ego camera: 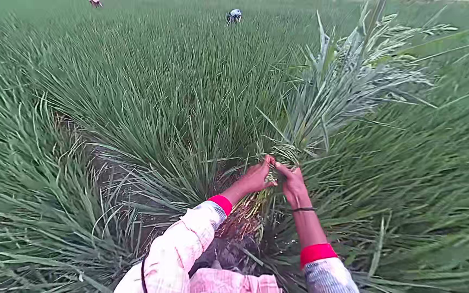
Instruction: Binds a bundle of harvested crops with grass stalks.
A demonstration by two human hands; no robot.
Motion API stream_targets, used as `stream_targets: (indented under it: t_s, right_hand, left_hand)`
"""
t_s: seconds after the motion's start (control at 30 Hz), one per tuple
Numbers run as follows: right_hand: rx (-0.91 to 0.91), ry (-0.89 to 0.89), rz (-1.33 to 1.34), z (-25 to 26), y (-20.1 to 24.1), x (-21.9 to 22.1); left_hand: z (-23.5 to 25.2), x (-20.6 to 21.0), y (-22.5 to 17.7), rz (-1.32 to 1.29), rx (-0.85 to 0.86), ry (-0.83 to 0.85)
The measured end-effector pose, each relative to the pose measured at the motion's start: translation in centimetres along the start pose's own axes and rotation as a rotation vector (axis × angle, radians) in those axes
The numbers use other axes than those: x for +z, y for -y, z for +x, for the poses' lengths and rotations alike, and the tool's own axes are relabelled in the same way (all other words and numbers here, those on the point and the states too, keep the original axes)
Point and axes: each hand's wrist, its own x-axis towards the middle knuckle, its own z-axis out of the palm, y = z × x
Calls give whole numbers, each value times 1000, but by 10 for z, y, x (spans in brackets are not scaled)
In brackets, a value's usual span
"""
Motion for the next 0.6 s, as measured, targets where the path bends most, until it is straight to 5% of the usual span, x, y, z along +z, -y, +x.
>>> stream_targets:
  t_s: [0.17,0.4,0.6]
  right_hand:
    - [33,-147,165,-14,-23,-19]
    - [-5,-109,208,-32,-44,-40]
    - [-72,-269,250,-47,-55,-34]
  left_hand:
    - [0,5,-29,223,-93,201]
    - [9,11,-38,274,-84,287]
    - [13,25,-44,365,-95,333]
